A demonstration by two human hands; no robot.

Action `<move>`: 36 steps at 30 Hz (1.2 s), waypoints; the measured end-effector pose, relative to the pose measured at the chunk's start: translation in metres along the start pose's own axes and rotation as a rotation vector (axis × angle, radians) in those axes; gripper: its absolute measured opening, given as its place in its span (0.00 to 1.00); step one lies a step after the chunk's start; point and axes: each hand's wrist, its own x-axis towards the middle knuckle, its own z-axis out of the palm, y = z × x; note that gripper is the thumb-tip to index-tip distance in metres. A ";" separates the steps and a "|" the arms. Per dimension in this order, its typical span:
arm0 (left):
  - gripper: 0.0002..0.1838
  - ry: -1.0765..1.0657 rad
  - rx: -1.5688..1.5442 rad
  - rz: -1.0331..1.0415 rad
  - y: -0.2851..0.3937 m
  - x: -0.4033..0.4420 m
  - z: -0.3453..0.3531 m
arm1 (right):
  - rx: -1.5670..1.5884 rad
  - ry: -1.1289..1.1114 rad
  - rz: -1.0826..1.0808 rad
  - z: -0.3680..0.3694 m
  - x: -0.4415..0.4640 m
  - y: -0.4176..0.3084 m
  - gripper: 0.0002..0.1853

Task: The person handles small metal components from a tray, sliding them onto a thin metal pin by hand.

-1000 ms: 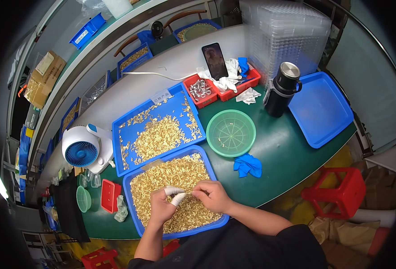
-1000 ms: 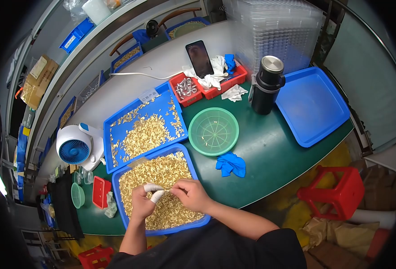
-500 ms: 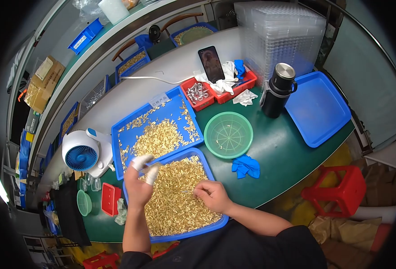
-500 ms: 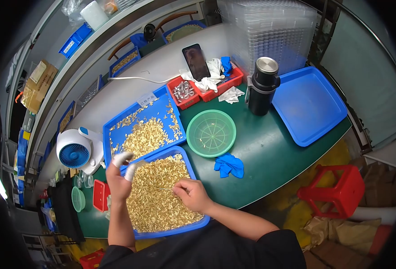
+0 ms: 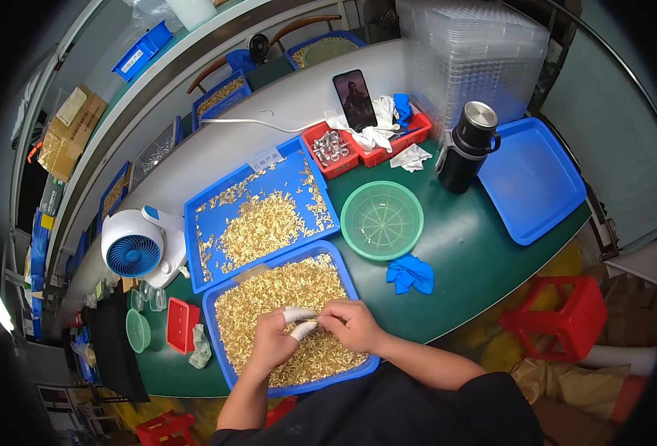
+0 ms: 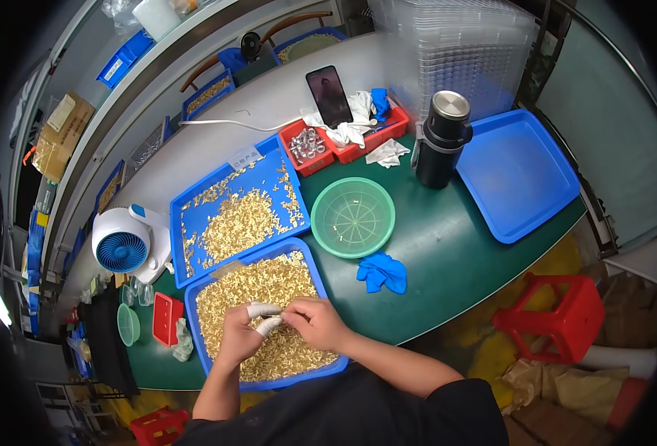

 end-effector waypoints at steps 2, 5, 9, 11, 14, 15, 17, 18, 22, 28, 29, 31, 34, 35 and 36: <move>0.07 0.002 -0.001 0.008 -0.002 -0.003 0.000 | -0.001 -0.004 0.000 0.001 -0.001 -0.001 0.07; 0.07 0.000 -0.021 0.048 -0.007 -0.005 -0.003 | -0.012 -0.005 -0.022 0.000 -0.001 -0.001 0.07; 0.07 0.000 0.005 0.024 -0.002 -0.005 -0.001 | -0.038 -0.020 -0.037 0.000 0.001 0.001 0.07; 0.06 -0.001 -0.011 0.030 -0.001 -0.006 -0.001 | -0.045 -0.027 -0.041 0.000 0.001 0.002 0.07; 0.06 0.010 -0.074 0.040 -0.011 -0.005 -0.002 | 0.009 -0.004 -0.004 0.000 -0.001 0.001 0.08; 0.06 0.012 -0.085 0.053 -0.015 -0.005 -0.001 | 0.018 0.008 -0.004 0.000 -0.001 0.001 0.08; 0.07 0.021 -0.096 0.053 -0.017 -0.008 0.000 | 0.009 0.005 -0.024 0.002 0.000 0.001 0.08; 0.07 0.027 -0.099 0.042 -0.015 -0.009 0.003 | -0.012 -0.007 -0.043 0.001 0.000 0.001 0.08; 0.07 0.092 -0.119 0.048 -0.018 -0.006 0.003 | 0.033 0.021 0.012 0.001 -0.001 0.000 0.08; 0.07 -0.015 -0.124 0.058 -0.023 -0.004 -0.008 | 0.051 0.055 -0.055 0.004 -0.001 0.003 0.10; 0.07 -0.021 -0.145 0.061 -0.027 -0.001 -0.017 | 0.065 0.089 -0.048 0.003 -0.003 0.004 0.10; 0.05 0.035 -0.129 0.107 -0.035 0.009 -0.038 | 0.096 0.147 -0.038 0.002 -0.003 0.008 0.10; 0.07 0.342 0.100 0.098 -0.038 0.039 -0.064 | 0.089 0.149 -0.043 0.002 -0.003 0.009 0.10; 0.13 0.488 0.153 0.137 -0.041 0.051 -0.073 | 0.091 0.147 -0.039 0.003 -0.003 0.009 0.10; 0.19 0.590 0.266 0.133 -0.037 0.058 -0.081 | 0.093 0.146 -0.035 0.004 -0.003 0.008 0.10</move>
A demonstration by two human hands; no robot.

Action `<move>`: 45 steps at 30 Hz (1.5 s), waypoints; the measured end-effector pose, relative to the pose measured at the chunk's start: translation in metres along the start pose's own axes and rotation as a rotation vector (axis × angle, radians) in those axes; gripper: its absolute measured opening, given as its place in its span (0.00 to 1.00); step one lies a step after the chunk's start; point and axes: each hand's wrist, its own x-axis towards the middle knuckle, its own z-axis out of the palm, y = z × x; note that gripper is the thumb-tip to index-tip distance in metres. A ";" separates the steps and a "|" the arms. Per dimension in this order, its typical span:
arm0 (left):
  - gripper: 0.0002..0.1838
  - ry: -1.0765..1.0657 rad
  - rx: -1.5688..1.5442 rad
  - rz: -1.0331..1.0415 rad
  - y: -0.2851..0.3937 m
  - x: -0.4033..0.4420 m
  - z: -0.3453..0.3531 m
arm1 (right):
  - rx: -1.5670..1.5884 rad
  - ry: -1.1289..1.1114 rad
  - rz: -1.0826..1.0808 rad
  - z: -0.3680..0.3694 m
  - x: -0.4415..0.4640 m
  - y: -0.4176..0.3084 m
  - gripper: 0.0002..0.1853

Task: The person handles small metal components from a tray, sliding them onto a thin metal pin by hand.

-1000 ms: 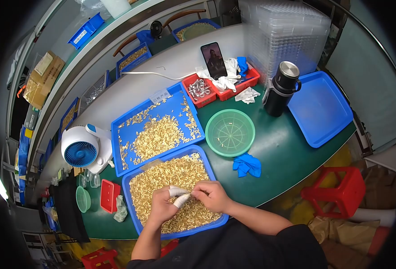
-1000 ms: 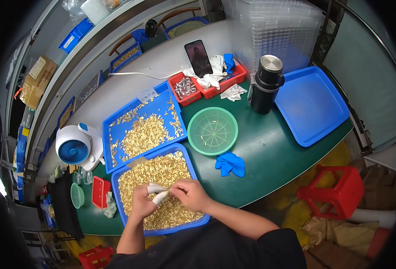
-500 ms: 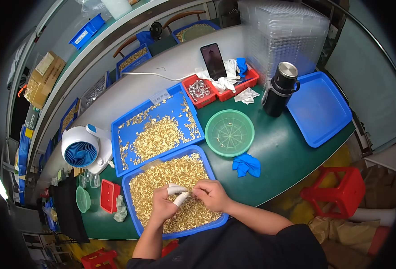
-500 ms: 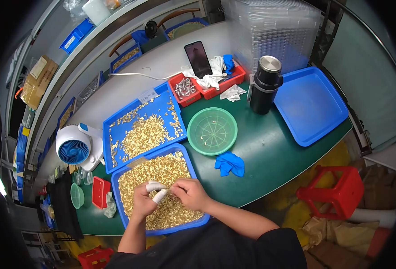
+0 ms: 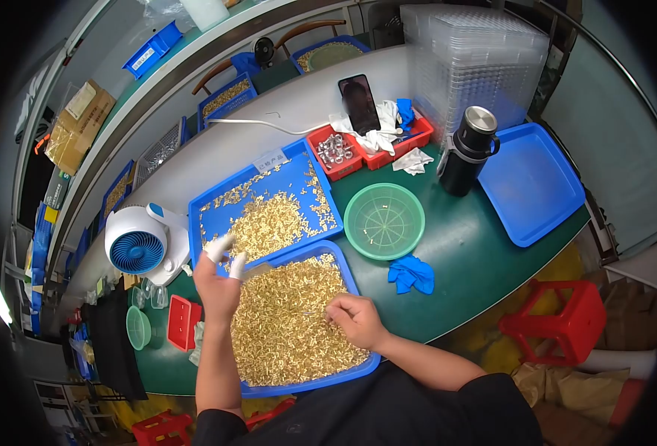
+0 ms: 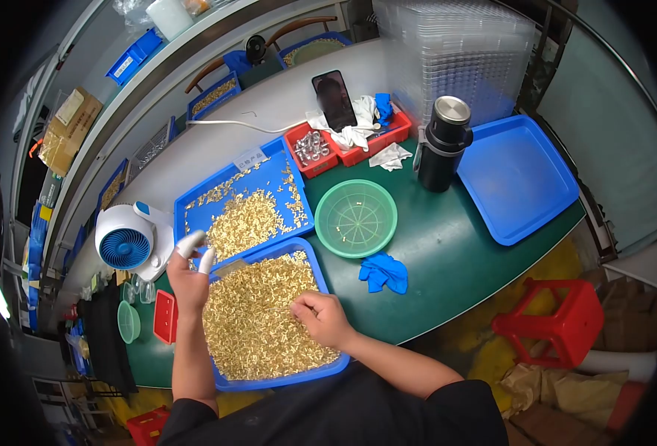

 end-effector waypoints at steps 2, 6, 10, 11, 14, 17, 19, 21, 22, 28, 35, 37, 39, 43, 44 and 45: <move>0.24 0.061 0.047 0.024 0.011 0.009 -0.005 | 0.010 0.001 0.006 -0.001 0.002 0.000 0.10; 0.23 -0.415 0.086 -0.063 0.014 -0.029 -0.022 | 0.027 -0.005 0.024 -0.001 0.000 0.002 0.10; 0.31 -0.964 0.358 -0.233 0.037 -0.079 -0.029 | -0.005 -0.036 -0.018 -0.001 0.002 -0.003 0.09; 0.30 -0.923 0.300 -0.112 0.030 -0.098 -0.021 | -0.014 -0.044 -0.014 -0.001 0.003 -0.003 0.09; 0.22 -0.835 0.210 -0.209 0.023 -0.122 -0.004 | -0.037 -0.065 -0.008 0.000 0.004 -0.003 0.08; 0.14 -0.747 0.054 -0.250 0.023 -0.118 0.001 | -0.039 -0.071 -0.008 0.000 0.004 -0.003 0.08; 0.10 -0.682 0.009 -0.306 0.027 -0.113 0.004 | -0.020 -0.063 -0.005 0.000 0.003 -0.004 0.08; 0.09 -0.585 -0.054 -0.221 0.025 -0.110 0.008 | -0.034 -0.078 0.034 -0.002 0.002 -0.005 0.08; 0.09 -0.537 -0.084 -0.180 0.024 -0.110 0.010 | -0.039 -0.086 0.055 -0.002 0.002 -0.006 0.08; 0.09 -0.372 -0.162 -0.234 0.026 -0.111 0.014 | -0.033 -0.056 0.007 0.001 0.002 -0.001 0.08; 0.10 -0.282 -0.666 -0.529 0.030 -0.117 0.015 | -0.063 -0.059 -0.007 0.000 0.002 -0.004 0.08; 0.11 -0.275 -0.769 -0.682 0.036 -0.118 0.014 | -0.070 -0.064 -0.005 0.000 0.003 -0.004 0.08; 0.10 -0.305 -0.685 -0.630 0.031 -0.120 0.015 | -0.088 -0.073 -0.002 0.000 0.002 -0.007 0.08; 0.10 -0.354 -0.525 -0.580 0.028 -0.120 0.016 | -0.090 -0.073 0.012 0.000 0.002 -0.008 0.07; 0.10 -0.377 -0.465 -0.531 0.030 -0.117 0.015 | -0.111 -0.078 0.000 0.001 0.003 -0.009 0.07; 0.10 -0.400 -0.404 -0.481 0.034 -0.113 0.013 | -0.132 -0.081 -0.012 0.001 0.003 -0.010 0.07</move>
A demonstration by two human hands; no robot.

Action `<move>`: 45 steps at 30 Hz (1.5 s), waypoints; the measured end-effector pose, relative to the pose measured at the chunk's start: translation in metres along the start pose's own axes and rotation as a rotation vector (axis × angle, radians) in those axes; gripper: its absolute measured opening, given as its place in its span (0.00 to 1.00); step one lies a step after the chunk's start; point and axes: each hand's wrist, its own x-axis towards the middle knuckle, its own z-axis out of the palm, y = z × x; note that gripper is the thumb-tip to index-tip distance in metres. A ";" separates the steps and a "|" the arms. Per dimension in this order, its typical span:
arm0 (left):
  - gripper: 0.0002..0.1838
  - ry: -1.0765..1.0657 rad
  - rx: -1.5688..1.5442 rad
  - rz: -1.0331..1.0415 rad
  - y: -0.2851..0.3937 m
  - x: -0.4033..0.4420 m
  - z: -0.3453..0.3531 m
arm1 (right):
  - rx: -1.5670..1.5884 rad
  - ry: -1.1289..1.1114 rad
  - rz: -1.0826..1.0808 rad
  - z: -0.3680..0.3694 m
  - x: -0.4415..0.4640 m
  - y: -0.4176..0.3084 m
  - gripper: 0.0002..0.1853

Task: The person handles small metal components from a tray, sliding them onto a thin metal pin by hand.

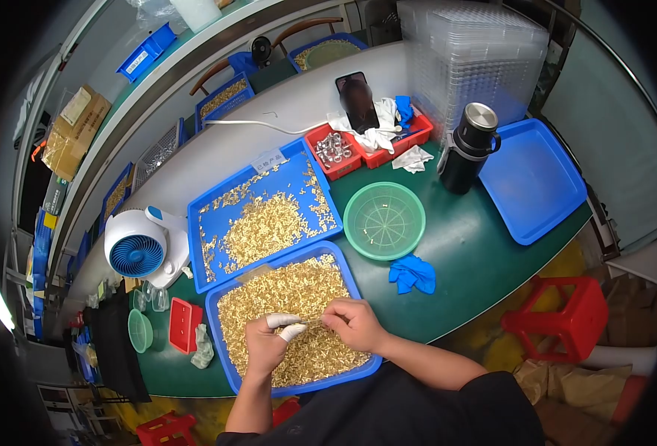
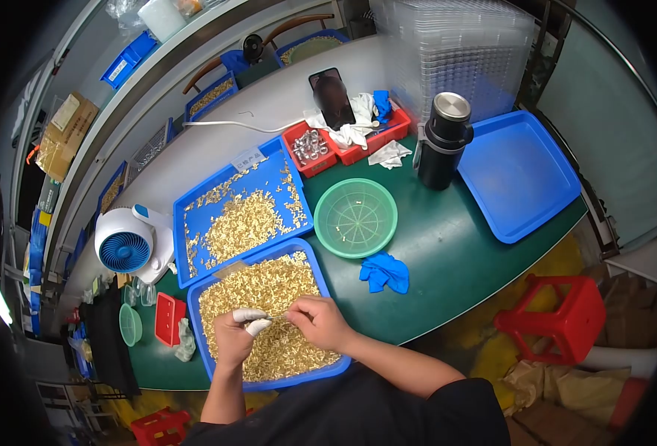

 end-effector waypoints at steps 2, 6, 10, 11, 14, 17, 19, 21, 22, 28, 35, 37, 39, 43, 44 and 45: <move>0.09 -0.022 0.130 0.068 0.010 0.001 0.000 | -0.034 -0.007 -0.032 0.000 0.001 -0.001 0.07; 0.09 -0.044 0.329 0.179 0.021 0.002 0.007 | -0.058 -0.031 -0.087 0.000 0.003 -0.004 0.07; 0.09 -0.007 0.210 0.132 0.020 0.003 0.006 | -0.030 0.018 -0.024 0.001 0.000 -0.002 0.07; 0.08 0.016 0.136 0.089 0.016 0.003 0.004 | -0.007 0.042 -0.014 0.001 0.000 -0.002 0.07; 0.08 0.043 0.021 0.011 0.004 0.002 -0.004 | 0.018 0.063 -0.012 0.001 0.000 -0.003 0.07; 0.07 -0.022 0.105 0.033 0.008 0.001 -0.005 | -0.043 0.022 -0.058 0.001 0.000 0.001 0.07; 0.06 -0.055 0.151 0.030 0.019 0.001 -0.001 | -0.058 0.021 -0.083 0.001 0.001 0.002 0.07; 0.06 -0.049 0.206 0.081 0.018 0.003 0.002 | -0.059 0.021 -0.092 0.002 0.002 0.002 0.07; 0.06 -0.046 0.233 0.105 0.018 0.003 0.003 | -0.060 0.020 -0.095 0.002 0.001 0.002 0.07; 0.07 0.094 -0.047 0.000 0.002 0.002 0.003 | 0.014 0.065 -0.005 0.000 -0.001 -0.003 0.07; 0.07 0.019 0.200 0.072 0.013 0.001 0.002 | -0.004 0.037 -0.008 0.000 0.000 -0.005 0.06; 0.07 0.031 0.309 0.140 0.016 0.002 0.003 | -0.030 0.021 -0.015 -0.001 0.000 -0.005 0.06; 0.07 0.028 0.159 0.037 0.010 0.001 0.005 | -0.014 0.031 -0.018 -0.001 0.000 -0.005 0.06; 0.07 0.026 -0.086 -0.083 -0.002 0.001 0.009 | 0.023 0.054 -0.021 0.000 0.000 -0.005 0.05; 0.07 0.024 -0.094 -0.082 -0.003 0.002 0.009 | 0.013 0.051 -0.021 -0.001 0.000 -0.005 0.05; 0.07 0.023 -0.102 -0.080 -0.005 0.002 0.009 | 0.004 0.047 -0.021 -0.001 -0.001 -0.004 0.05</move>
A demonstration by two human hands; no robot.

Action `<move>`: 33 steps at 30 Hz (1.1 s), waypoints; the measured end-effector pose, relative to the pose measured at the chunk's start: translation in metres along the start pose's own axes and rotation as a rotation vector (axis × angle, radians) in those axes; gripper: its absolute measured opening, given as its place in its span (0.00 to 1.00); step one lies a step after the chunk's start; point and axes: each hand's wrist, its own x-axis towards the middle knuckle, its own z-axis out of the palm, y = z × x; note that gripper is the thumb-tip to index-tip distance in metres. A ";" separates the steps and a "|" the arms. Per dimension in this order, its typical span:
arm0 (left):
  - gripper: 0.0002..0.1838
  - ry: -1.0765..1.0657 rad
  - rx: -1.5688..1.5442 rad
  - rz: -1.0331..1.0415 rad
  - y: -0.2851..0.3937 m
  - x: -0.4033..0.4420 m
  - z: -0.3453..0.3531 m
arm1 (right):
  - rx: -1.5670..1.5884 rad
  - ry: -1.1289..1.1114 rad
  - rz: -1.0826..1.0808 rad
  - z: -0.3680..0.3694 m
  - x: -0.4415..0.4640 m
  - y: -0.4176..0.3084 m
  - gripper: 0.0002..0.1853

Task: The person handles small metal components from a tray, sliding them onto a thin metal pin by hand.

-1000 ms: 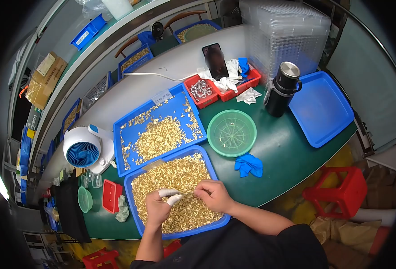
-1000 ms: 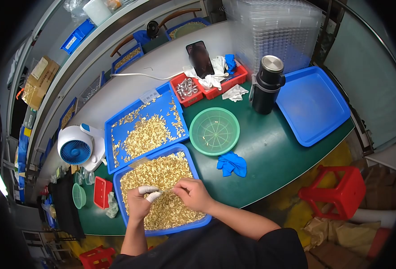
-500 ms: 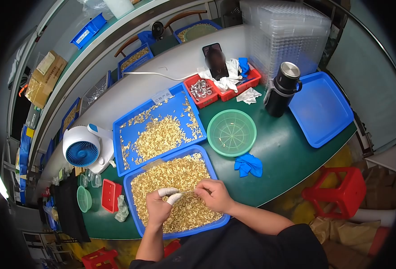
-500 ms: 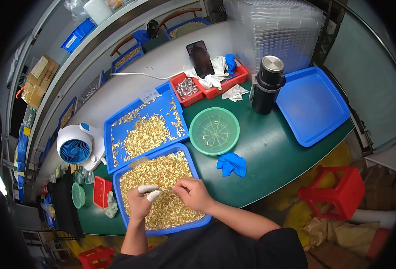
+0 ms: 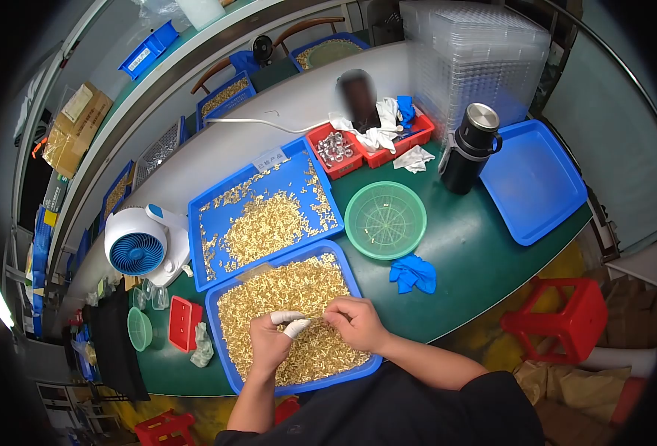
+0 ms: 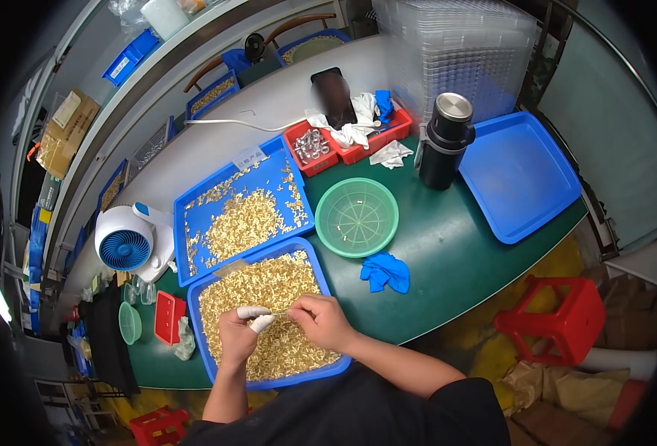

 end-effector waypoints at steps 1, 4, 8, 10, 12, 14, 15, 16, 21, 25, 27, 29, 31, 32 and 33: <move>0.07 -0.001 -0.008 0.001 0.000 0.000 0.000 | -0.009 -0.004 -0.001 0.000 0.000 0.000 0.05; 0.08 0.025 0.026 0.048 0.002 -0.001 0.001 | -0.028 -0.012 0.017 0.000 0.000 -0.002 0.05; 0.08 0.050 0.024 0.138 0.001 -0.001 0.004 | 0.011 0.009 0.007 0.002 0.000 0.002 0.06; 0.08 0.009 -0.250 -0.025 -0.005 0.001 0.004 | 0.020 0.006 0.019 0.002 0.000 0.003 0.06; 0.09 -0.042 -0.068 0.095 0.000 0.002 0.005 | -0.029 -0.030 -0.002 0.000 0.000 0.005 0.05; 0.09 -0.063 0.015 0.153 0.002 0.000 0.008 | -0.029 -0.030 -0.004 0.001 -0.001 0.006 0.05; 0.09 -0.062 0.005 0.154 0.000 -0.002 0.009 | -0.006 -0.009 0.003 0.002 -0.001 0.006 0.05; 0.10 -0.062 -0.007 0.156 -0.001 -0.003 0.011 | 0.015 0.014 0.010 0.002 -0.001 0.006 0.05; 0.10 -0.032 -0.155 0.145 -0.008 -0.003 0.007 | -0.001 0.002 0.015 0.000 0.000 0.003 0.05; 0.12 -0.011 -0.130 0.148 -0.018 -0.002 -0.004 | 0.008 -0.010 0.037 0.000 0.000 0.003 0.05; 0.13 -0.003 -0.125 0.073 -0.017 -0.004 -0.006 | 0.007 -0.006 0.033 0.000 -0.001 0.004 0.05; 0.12 0.018 -0.092 0.027 -0.011 -0.004 -0.004 | 0.013 -0.001 0.023 0.001 0.000 0.004 0.06; 0.10 0.052 -0.219 0.000 -0.008 -0.005 -0.001 | 0.025 0.016 0.010 0.001 0.000 0.002 0.06; 0.10 0.068 -0.283 -0.013 -0.007 -0.005 0.001 | 0.023 0.018 0.011 0.001 0.000 0.002 0.06; 0.09 0.055 -0.303 -0.019 -0.009 -0.005 0.000 | 0.023 0.018 0.012 0.001 0.000 0.002 0.06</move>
